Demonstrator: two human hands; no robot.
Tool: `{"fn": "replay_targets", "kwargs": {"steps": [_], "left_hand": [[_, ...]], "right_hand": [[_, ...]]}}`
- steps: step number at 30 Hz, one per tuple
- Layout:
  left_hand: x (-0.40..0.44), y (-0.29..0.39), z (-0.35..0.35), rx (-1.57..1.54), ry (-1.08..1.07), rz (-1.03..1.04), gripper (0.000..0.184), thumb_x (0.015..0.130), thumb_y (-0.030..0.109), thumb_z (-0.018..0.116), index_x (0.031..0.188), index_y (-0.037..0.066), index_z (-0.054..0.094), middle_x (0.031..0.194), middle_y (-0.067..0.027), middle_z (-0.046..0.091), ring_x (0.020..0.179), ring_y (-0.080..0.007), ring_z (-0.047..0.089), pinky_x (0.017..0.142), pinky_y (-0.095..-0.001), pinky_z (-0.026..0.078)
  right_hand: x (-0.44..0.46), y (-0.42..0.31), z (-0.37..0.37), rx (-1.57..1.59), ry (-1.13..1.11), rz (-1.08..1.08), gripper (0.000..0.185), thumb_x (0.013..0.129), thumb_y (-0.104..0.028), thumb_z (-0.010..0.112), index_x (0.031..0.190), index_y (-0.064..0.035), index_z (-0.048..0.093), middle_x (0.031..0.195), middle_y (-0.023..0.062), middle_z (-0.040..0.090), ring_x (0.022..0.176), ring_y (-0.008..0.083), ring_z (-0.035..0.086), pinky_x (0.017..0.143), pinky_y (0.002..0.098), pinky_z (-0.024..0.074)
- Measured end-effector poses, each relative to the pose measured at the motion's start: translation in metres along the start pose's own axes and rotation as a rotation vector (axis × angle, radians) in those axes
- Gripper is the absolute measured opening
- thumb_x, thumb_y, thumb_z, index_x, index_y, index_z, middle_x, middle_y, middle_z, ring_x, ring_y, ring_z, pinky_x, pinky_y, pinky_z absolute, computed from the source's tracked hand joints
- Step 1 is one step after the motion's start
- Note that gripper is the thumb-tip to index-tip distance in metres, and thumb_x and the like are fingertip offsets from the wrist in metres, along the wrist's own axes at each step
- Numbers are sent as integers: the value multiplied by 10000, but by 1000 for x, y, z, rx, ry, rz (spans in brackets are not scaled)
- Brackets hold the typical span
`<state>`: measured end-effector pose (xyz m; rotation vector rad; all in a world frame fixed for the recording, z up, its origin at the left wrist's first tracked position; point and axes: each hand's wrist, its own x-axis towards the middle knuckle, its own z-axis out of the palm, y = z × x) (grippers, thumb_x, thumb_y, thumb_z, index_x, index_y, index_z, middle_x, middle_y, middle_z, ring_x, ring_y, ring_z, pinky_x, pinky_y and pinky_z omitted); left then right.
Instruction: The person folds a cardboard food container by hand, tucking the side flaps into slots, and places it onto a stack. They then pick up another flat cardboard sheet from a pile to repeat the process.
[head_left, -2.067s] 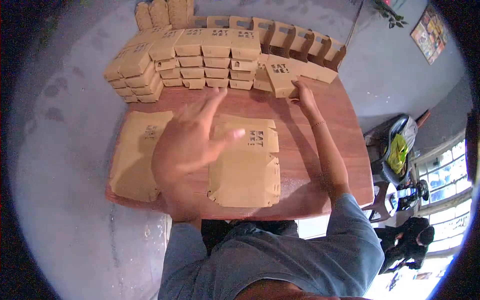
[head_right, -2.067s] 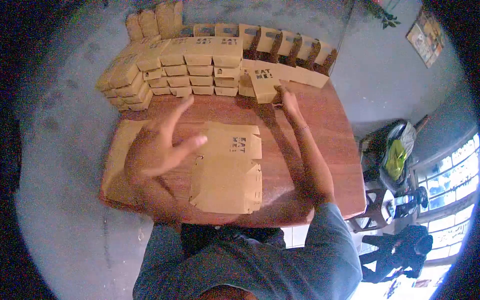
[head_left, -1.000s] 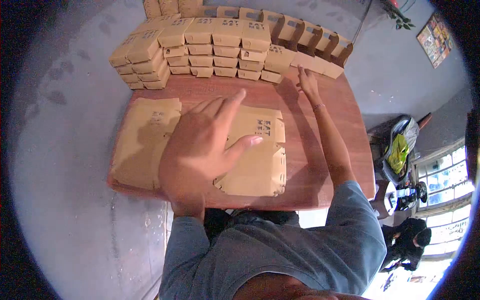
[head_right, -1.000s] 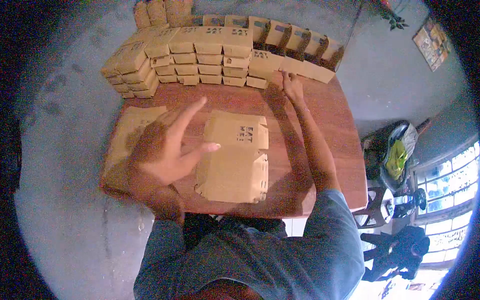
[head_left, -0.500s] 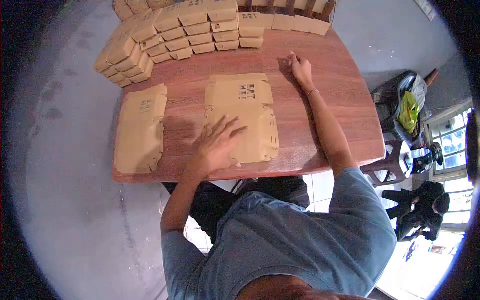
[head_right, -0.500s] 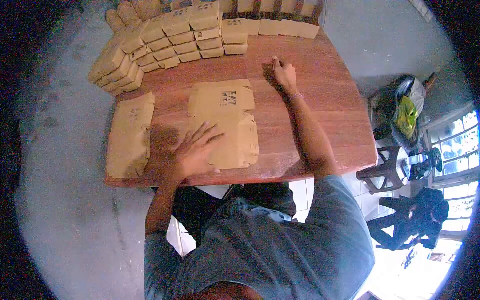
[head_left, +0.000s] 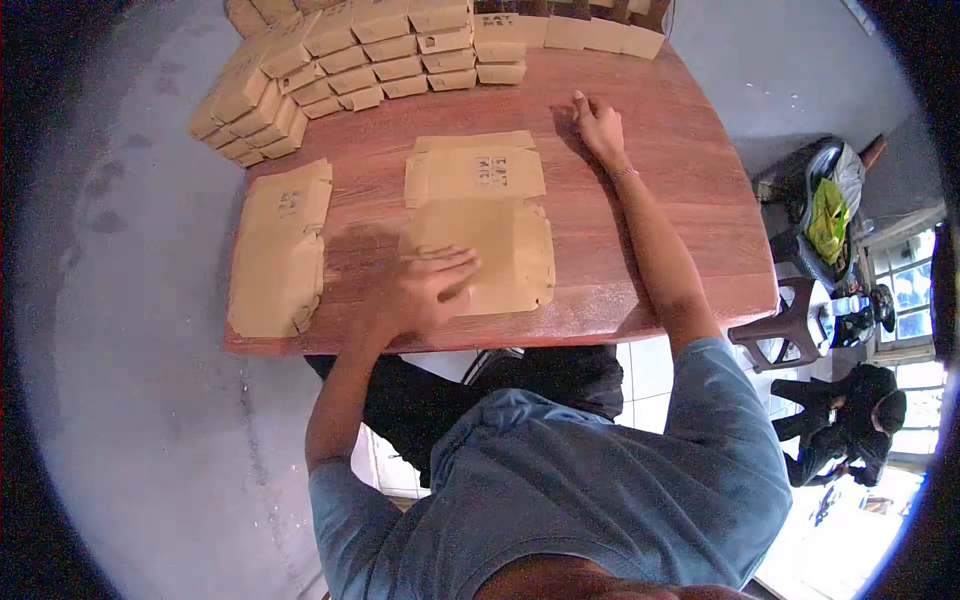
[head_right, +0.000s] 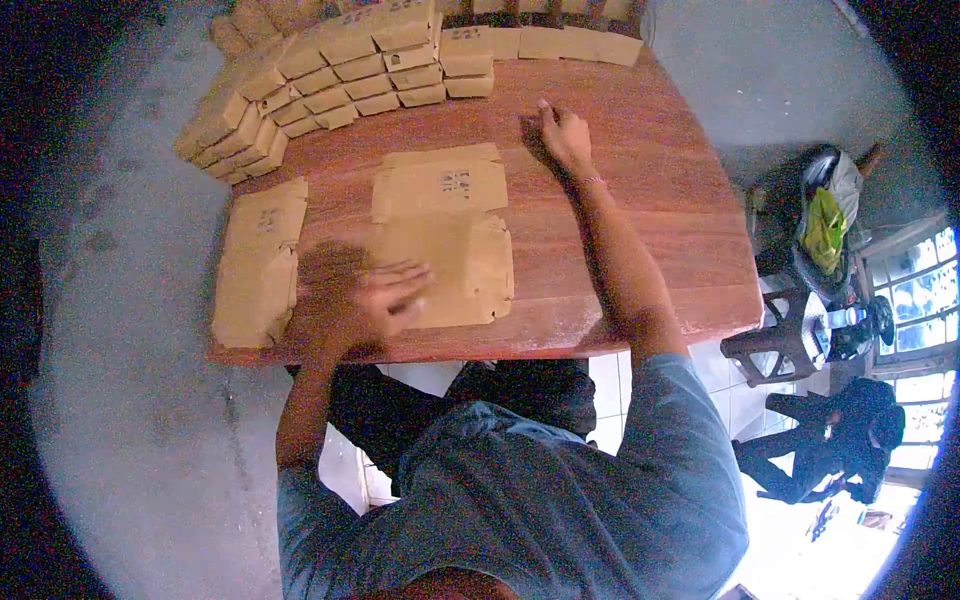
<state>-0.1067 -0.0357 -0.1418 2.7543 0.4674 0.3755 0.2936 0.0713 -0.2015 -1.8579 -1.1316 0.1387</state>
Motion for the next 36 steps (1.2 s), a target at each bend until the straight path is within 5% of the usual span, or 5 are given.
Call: {"fn": "replay_targets", "kwargs": {"steps": [13, 18, 25, 28, 36], "left_hand": [[24, 28, -178, 83, 1104, -368, 235, 913, 197, 632, 942, -36, 637, 798, -147, 652, 704, -187, 592, 692, -316, 469], [43, 30, -195, -14, 1048, -430, 279, 917, 249, 629, 941, -29, 636, 747, -116, 624, 715, -119, 524, 709, -299, 459], [59, 18, -193, -183, 739, -356, 288, 914, 280, 605, 930, -6, 634, 679, -80, 557, 673, -112, 508, 669, -292, 447], [73, 10, -183, -237, 575, -317, 295, 906, 293, 604, 947, 3, 643, 704, -107, 596, 657, -159, 549, 662, -297, 451], [95, 1, -166, -224, 547, -433, 311, 895, 295, 650, 954, -10, 652, 863, -134, 675, 819, -217, 635, 778, -340, 481]], "right_hand": [[-26, -183, -102, 591, 34, -750, 340, 895, -254, 650, 1128, -7, 630, 1051, 127, 667, 977, 219, 630, 889, 347, 478], [-58, -254, -157, 671, -418, -1053, 567, 847, -238, 700, 1330, -21, 495, 1289, 163, 549, 1154, 244, 550, 990, 367, 423], [-69, -257, -151, 744, -1048, -604, 838, 824, -214, 724, 1481, -18, 242, 1472, 153, 342, 1282, 281, 440, 1046, 399, 394], [-59, -245, -133, 684, -897, -917, 823, 834, -205, 707, 1483, -16, 238, 1471, 143, 347, 1315, 267, 404, 1047, 392, 395], [-62, -239, -119, 798, -863, -514, 893, 689, -134, 815, 1442, -64, 340, 1333, 94, 475, 1139, 192, 535, 898, 307, 481]]}}
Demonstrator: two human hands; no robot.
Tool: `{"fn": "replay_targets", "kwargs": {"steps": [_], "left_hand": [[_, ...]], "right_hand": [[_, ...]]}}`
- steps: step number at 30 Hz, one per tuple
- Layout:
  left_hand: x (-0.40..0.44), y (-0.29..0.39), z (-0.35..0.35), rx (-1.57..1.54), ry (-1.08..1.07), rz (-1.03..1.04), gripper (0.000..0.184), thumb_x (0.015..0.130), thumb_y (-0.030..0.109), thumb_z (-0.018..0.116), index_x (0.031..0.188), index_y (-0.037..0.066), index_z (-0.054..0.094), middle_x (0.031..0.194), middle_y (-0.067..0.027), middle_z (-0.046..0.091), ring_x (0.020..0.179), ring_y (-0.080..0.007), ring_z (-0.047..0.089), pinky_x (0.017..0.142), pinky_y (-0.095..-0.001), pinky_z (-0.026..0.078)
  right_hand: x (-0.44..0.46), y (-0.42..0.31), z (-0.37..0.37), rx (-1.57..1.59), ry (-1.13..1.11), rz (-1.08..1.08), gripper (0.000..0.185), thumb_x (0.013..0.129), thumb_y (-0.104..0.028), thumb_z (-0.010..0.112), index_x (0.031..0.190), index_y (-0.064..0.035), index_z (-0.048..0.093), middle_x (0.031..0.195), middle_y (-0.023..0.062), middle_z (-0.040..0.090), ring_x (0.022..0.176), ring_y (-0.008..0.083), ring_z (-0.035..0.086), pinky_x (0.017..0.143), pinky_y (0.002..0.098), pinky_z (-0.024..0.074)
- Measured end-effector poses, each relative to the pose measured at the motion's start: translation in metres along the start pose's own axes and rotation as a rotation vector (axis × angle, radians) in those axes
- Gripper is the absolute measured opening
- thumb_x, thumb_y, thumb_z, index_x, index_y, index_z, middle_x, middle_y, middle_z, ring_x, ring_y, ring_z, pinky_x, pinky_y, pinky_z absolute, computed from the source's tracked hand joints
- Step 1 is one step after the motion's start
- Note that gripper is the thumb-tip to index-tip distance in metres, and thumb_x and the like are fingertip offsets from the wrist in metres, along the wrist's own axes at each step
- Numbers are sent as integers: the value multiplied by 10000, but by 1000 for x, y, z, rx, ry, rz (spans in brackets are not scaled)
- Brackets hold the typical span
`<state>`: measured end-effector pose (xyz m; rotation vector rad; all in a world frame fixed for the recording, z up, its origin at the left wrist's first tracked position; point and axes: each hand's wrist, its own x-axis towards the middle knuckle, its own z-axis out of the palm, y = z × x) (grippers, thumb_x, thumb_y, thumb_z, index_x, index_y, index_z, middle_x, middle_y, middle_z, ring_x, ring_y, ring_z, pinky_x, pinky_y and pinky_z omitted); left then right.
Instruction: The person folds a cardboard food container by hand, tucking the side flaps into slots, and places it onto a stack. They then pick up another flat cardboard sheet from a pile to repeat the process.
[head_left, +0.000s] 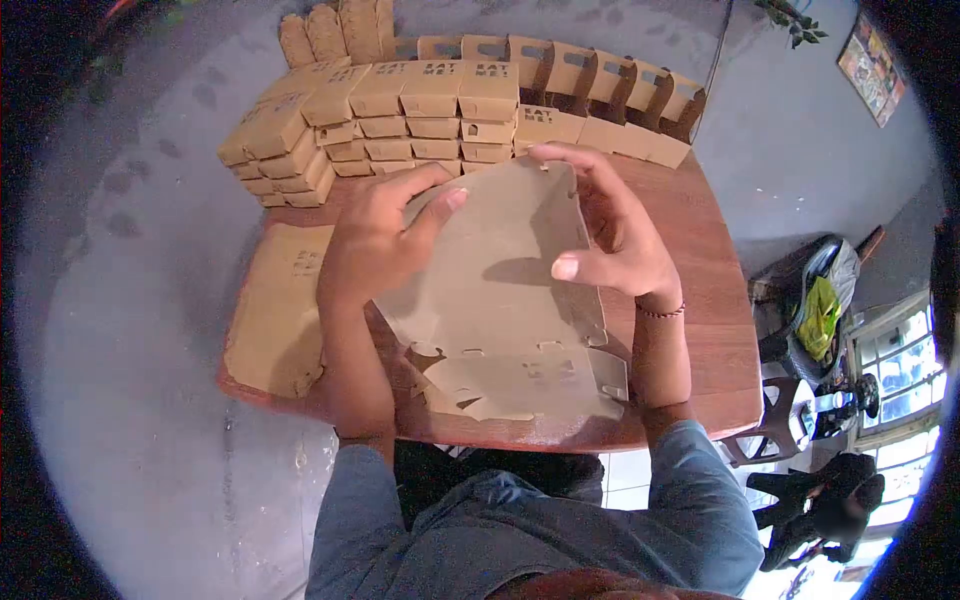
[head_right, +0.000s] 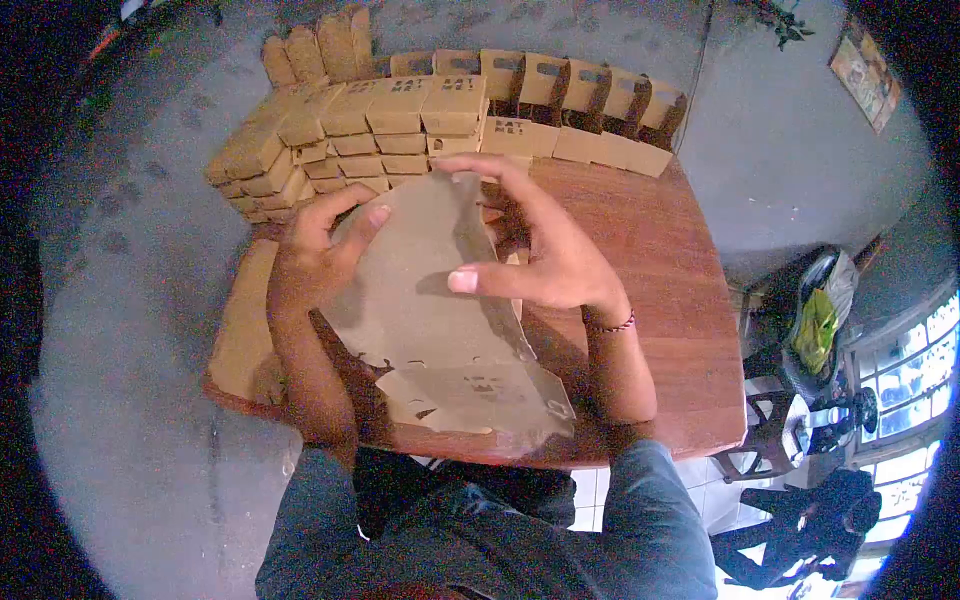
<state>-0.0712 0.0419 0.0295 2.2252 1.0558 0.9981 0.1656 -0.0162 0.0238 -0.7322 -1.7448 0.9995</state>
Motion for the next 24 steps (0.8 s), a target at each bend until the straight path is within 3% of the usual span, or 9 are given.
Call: {"fn": "replay_targets", "kwargs": {"steps": [5, 10, 12, 14, 16, 18, 19, 22, 24], "left_hand": [[-5, -2, 1, 111, 73, 144, 296, 894, 280, 641, 952, -9, 657, 877, -148, 672, 840, -291, 637, 794, -366, 481], [-9, 7, -1, 155, -88, 181, 246, 880, 230, 639, 990, 11, 663, 890, -158, 649, 849, -328, 629, 790, -396, 481], [-10, 8, 8, 236, 151, 405, 252, 866, 198, 645, 1060, 37, 652, 949, -155, 636, 899, -334, 615, 829, -410, 476], [-8, 10, 11, 268, 243, 429, 314, 853, 227, 667, 1102, 39, 633, 1005, -156, 627, 939, -338, 608, 857, -413, 470], [-10, 13, 14, 297, 336, 458, 379, 839, 256, 689, 1143, 42, 615, 1061, -158, 618, 979, -342, 600, 885, -417, 463], [-18, 20, 21, 44, -2, 282, 568, 795, 354, 737, 1212, 14, 553, 1120, -175, 594, 1034, -354, 592, 916, -420, 457], [-17, 15, 33, 56, 40, 418, 713, 759, 427, 762, 1248, -18, 492, 1145, -205, 571, 1036, -387, 594, 881, -425, 479], [-17, 25, 48, 132, -45, 371, 750, 755, 450, 759, 1247, -35, 466, 1135, -231, 564, 1022, -417, 589, 847, -428, 496], [-17, 29, 50, 60, -24, 365, 628, 785, 375, 738, 1202, -31, 502, 1076, -236, 580, 991, -432, 588, 827, -427, 501]], "right_hand": [[7, 8, 12, -33, 206, 24, 772, 705, -127, 793, 1385, -86, 432, 976, 9, 553, 848, 105, 499, 758, 258, 445], [13, 21, 13, -275, 262, -3, 651, 715, -137, 789, 1296, -67, 503, 990, 58, 604, 884, 114, 564, 794, 275, 473], [16, 23, 15, -305, 290, -57, 614, 723, -144, 787, 1268, -61, 517, 990, 79, 622, 882, 121, 589, 786, 283, 488], [19, 16, 15, -418, 440, 77, 548, 743, -153, 780, 1219, -51, 528, 954, 119, 651, 829, 148, 639, 733, 298, 521], [20, 24, 13, -457, 494, -1, 526, 756, -173, 785, 1197, -49, 527, 906, 130, 667, 745, 168, 660, 661, 314, 534], [19, 24, 14, -626, 639, -113, 547, 765, -195, 791, 1211, -56, 508, 904, 138, 682, 757, 181, 675, 658, 314, 540], [17, 19, 20, -630, 678, -116, 584, 767, -217, 801, 1232, -58, 486, 903, 143, 685, 761, 185, 678, 649, 304, 542], [14, 16, 31, -741, 758, -294, 620, 761, -222, 810, 1250, -50, 470, 886, 143, 680, 760, 180, 674, 644, 292, 542], [10, 9, 31, -742, 779, -264, 665, 739, -246, 830, 1256, -40, 465, 890, 150, 676, 759, 184, 674, 645, 297, 543]]}}
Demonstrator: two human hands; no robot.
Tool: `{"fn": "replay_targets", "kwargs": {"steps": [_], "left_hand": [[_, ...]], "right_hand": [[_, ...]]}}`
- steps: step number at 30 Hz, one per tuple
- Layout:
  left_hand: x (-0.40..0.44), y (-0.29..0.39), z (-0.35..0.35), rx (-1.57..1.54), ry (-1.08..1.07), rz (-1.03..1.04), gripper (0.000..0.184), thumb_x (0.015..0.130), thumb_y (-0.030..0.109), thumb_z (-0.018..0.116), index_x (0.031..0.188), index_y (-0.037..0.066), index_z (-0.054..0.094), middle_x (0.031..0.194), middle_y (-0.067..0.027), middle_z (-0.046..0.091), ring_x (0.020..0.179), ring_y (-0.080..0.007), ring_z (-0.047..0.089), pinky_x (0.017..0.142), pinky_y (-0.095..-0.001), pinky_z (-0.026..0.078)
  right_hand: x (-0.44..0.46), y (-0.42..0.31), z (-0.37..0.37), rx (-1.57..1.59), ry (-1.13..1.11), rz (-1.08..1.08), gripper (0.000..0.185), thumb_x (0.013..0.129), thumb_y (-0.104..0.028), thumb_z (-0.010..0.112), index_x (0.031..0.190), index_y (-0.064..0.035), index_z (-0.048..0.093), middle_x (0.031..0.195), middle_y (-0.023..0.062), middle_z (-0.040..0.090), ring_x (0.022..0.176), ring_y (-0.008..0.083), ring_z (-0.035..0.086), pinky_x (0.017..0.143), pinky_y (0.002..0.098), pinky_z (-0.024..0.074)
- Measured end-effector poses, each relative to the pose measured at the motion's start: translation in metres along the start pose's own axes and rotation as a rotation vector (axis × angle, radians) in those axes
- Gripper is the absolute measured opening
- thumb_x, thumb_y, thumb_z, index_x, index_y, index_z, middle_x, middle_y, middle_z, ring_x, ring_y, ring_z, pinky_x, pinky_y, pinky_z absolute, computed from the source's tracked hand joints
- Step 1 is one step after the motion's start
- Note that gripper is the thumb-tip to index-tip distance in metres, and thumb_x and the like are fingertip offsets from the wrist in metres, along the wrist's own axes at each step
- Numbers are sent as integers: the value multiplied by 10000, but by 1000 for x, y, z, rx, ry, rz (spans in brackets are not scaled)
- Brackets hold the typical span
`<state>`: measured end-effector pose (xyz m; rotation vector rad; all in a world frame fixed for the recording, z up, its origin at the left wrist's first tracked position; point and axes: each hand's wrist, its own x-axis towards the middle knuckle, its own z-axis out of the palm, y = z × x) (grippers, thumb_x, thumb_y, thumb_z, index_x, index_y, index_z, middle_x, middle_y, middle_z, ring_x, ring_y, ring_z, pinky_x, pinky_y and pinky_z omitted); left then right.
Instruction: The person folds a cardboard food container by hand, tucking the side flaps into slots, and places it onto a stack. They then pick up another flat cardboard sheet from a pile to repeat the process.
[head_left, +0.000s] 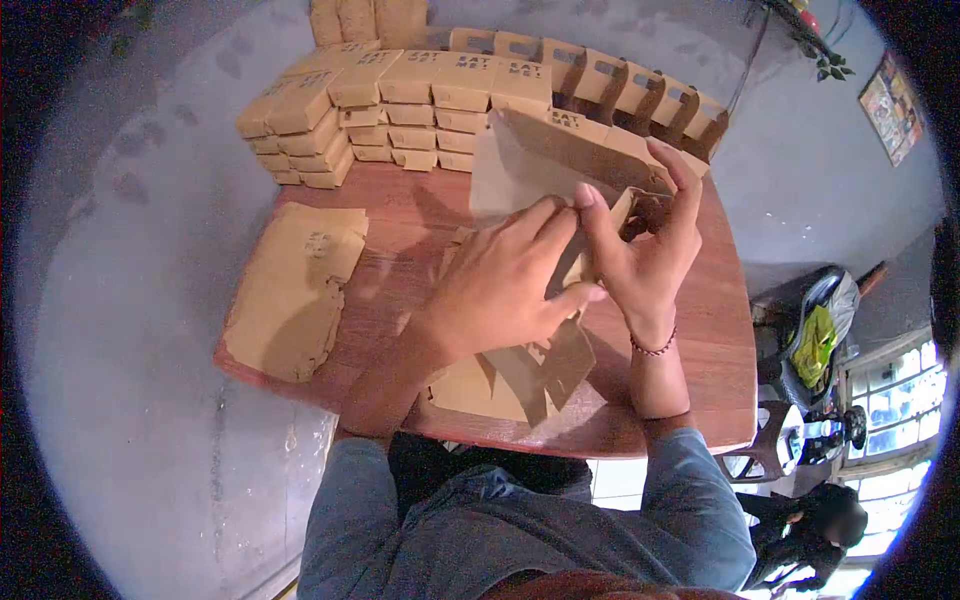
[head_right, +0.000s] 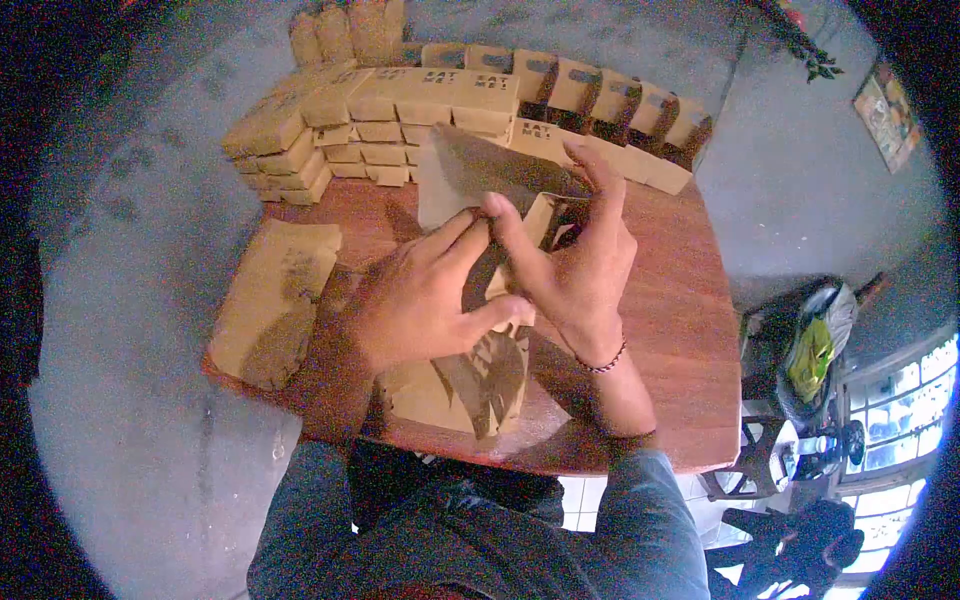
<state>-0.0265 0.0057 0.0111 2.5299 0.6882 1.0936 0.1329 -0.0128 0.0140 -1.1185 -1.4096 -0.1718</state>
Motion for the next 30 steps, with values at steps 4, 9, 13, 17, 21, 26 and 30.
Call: {"fn": "replay_targets", "kwargs": {"steps": [4, 9, 13, 17, 21, 26, 30], "left_hand": [[0, -5, 7, -68, 56, 64, 289, 825, 136, 624, 1071, 1, 557, 960, -180, 583, 892, -396, 600, 740, -451, 501], [0, -11, -1, -119, 163, 4, 136, 882, 91, 546, 996, 17, 543, 905, -201, 584, 834, -424, 589, 680, -482, 444], [-1, -3, -10, -100, 158, -35, 133, 930, 121, 518, 1004, 12, 536, 885, -214, 605, 820, -425, 601, 677, -476, 454], [0, -5, -8, -142, 186, -80, 155, 966, 144, 492, 1017, 3, 528, 809, -221, 624, 775, -416, 626, 663, -466, 470], [1, -1, -15, -358, 147, -170, 146, 969, 134, 491, 1034, 7, 520, 791, -211, 640, 766, -393, 648, 651, -443, 482], [0, -16, -5, -368, 222, -116, 130, 967, 108, 476, 1056, 14, 484, 811, -207, 638, 776, -392, 646, 669, -439, 483], [0, -20, -5, -289, 177, -91, 136, 964, 80, 448, 1083, 16, 444, 817, -203, 627, 806, -417, 634, 698, -456, 481]], "right_hand": [[1, 2, -9, -112, -74, 17, 767, 707, -354, 846, 1283, -29, 458, 987, 180, 660, 769, 235, 673, 651, 320, 542], [7, 13, -11, 95, -175, -175, 682, 763, -260, 787, 1312, -2, 476, 1230, 197, 584, 1010, 297, 638, 835, 342, 514], [12, 10, -11, 76, -142, -312, 420, 829, -54, 678, 1231, 13, 577, 1252, 178, 600, 1137, 337, 597, 971, 393, 460], [8, 8, -8, 131, -158, -340, 358, 790, 48, 647, 1146, 10, 647, 1189, 156, 645, 1230, 334, 539, 1002, 420, 446], [8, 12, -5, 98, -218, -423, 360, 778, 47, 653, 1135, -4, 658, 1176, 155, 650, 1179, 328, 580, 972, 412, 470], [9, 18, -6, 41, -206, -561, 384, 729, 23, 684, 1102, -72, 693, 1136, 137, 660, 1032, 301, 644, 843, 383, 523], [12, 12, -12, 44, -262, -518, 408, 699, 9, 685, 1094, -90, 701, 1108, 123, 657, 962, 291, 650, 804, 377, 528]]}}
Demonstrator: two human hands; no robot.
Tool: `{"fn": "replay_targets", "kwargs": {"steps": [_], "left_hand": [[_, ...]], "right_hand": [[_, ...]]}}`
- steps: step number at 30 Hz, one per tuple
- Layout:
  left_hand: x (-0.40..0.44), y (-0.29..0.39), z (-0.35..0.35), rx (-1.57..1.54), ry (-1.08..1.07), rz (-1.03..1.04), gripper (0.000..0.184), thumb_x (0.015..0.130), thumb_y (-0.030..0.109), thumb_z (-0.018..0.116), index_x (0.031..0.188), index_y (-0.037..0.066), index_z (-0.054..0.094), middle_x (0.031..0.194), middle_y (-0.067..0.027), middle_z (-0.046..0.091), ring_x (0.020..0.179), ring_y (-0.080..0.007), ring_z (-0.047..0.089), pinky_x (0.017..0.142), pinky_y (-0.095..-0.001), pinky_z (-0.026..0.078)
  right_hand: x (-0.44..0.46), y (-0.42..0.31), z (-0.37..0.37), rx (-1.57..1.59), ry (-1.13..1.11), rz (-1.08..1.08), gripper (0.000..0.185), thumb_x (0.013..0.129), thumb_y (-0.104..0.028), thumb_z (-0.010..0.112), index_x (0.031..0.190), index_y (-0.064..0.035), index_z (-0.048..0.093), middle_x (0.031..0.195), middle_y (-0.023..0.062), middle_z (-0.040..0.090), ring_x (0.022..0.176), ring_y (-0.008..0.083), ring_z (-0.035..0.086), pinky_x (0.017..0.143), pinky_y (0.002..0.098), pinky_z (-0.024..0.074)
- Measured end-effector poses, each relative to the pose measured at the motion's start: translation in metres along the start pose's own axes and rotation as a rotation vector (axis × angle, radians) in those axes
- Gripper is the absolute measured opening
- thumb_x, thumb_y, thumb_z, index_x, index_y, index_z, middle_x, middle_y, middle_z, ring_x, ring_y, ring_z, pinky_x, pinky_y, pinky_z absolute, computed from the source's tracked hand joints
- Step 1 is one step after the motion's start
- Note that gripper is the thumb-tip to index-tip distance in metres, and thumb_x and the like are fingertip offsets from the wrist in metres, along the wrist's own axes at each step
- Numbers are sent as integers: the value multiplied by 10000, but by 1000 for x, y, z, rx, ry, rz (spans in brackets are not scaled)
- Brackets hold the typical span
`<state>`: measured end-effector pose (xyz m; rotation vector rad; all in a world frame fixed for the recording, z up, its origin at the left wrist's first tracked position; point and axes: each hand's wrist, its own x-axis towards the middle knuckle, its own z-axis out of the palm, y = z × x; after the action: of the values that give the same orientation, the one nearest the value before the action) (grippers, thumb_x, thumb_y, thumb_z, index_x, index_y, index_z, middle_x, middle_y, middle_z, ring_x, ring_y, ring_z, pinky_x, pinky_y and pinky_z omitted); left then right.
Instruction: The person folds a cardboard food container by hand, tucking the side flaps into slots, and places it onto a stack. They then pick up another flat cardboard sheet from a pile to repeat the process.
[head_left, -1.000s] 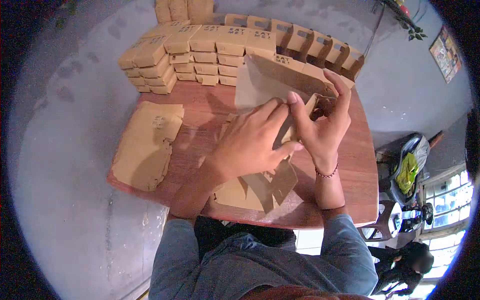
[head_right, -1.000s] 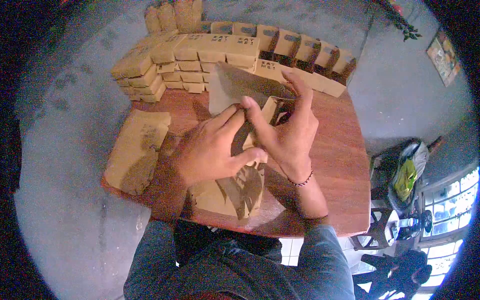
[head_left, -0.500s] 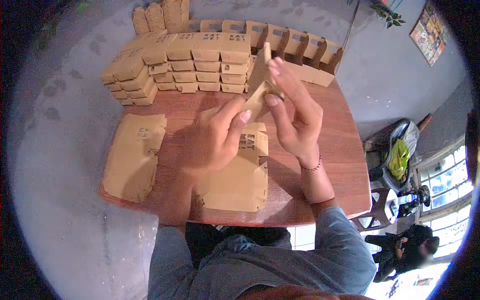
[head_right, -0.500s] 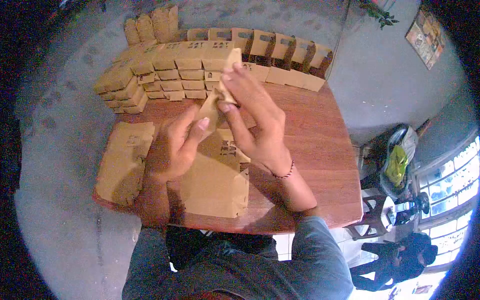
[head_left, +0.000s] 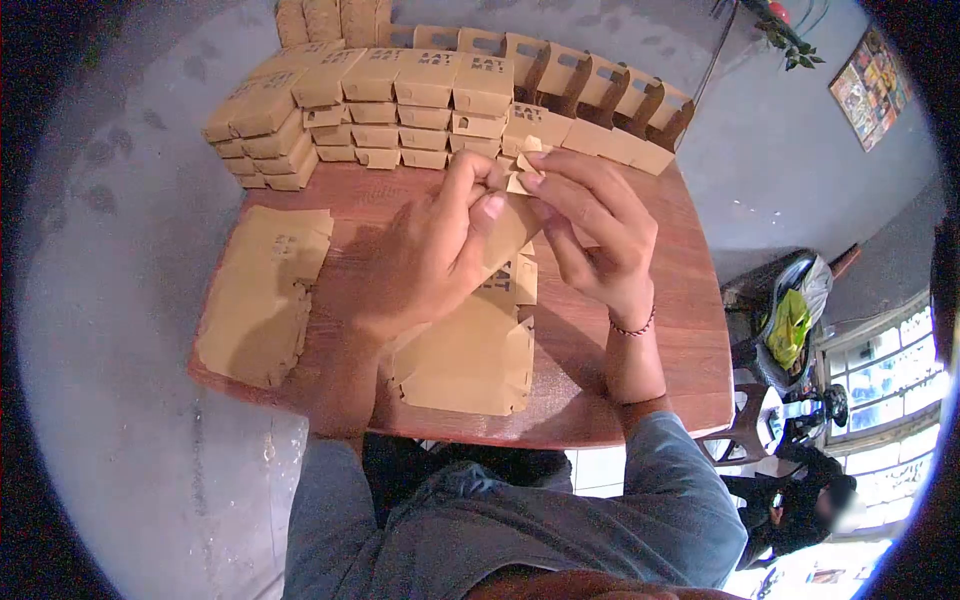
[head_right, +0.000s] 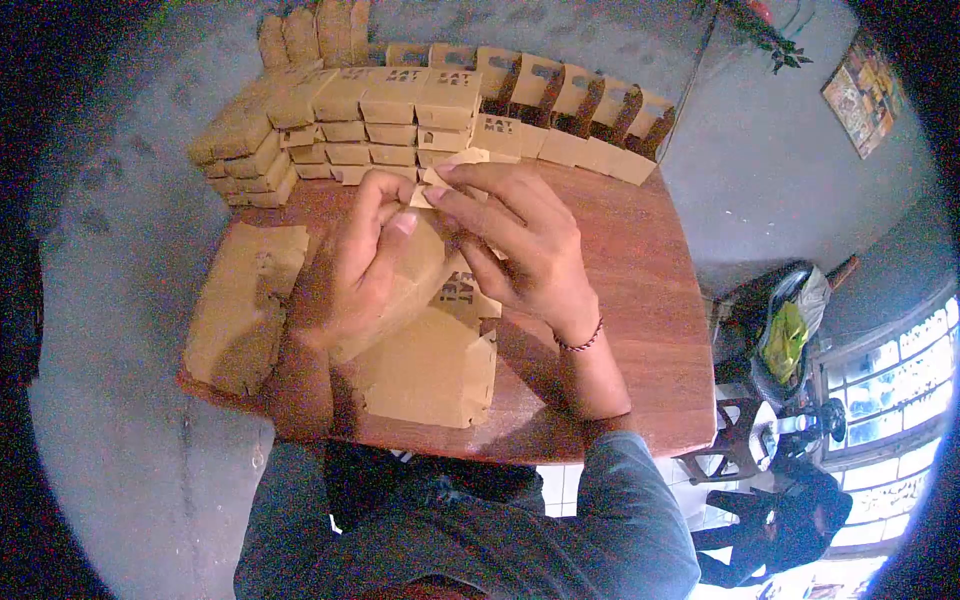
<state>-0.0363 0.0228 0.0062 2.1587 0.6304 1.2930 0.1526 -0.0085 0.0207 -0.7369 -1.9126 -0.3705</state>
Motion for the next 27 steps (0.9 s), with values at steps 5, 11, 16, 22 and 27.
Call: {"fn": "replay_targets", "kwargs": {"steps": [5, 11, 16, 22, 27], "left_hand": [[-2, 4, -2, 63, -49, 37, 134, 963, 92, 434, 1082, 33, 439, 802, -216, 617, 787, -437, 622, 676, -501, 469], [-6, 9, -3, 167, -136, 19, 144, 941, 117, 455, 1073, 61, 443, 818, -215, 621, 736, -450, 610, 641, -543, 457], [-9, 4, 2, 162, -147, 16, 148, 927, 127, 454, 1063, 69, 450, 831, -197, 631, 725, -450, 605, 639, -557, 465], [-9, 12, 1, 191, -217, -27, 141, 900, 147, 484, 1027, 89, 460, 825, -202, 635, 729, -446, 609, 666, -572, 461], [-11, 14, 2, 265, -262, -64, 154, 895, 163, 496, 1018, 83, 450, 730, -234, 610, 691, -472, 599, 647, -590, 444]], "right_hand": [[1, -10, -9, -51, -61, 1, 377, 663, -32, 686, 1035, -89, 708, 1033, 98, 641, 867, 274, 638, 755, 362, 531], [-2, -9, -16, -80, -147, -76, 291, 645, -73, 697, 935, -89, 718, 958, 98, 638, 848, 267, 639, 706, 369, 534], [0, -11, -22, -43, -192, -61, 244, 648, -75, 696, 891, -75, 714, 943, 104, 638, 833, 270, 637, 690, 370, 529], [1, -10, -27, 20, -248, -24, 193, 660, -67, 705, 853, -62, 712, 953, 127, 636, 840, 287, 636, 700, 380, 524], [2, -9, -32, 87, -305, 33, 169, 668, -74, 723, 833, -48, 705, 992, 145, 642, 886, 320, 638, 754, 398, 519]]}}
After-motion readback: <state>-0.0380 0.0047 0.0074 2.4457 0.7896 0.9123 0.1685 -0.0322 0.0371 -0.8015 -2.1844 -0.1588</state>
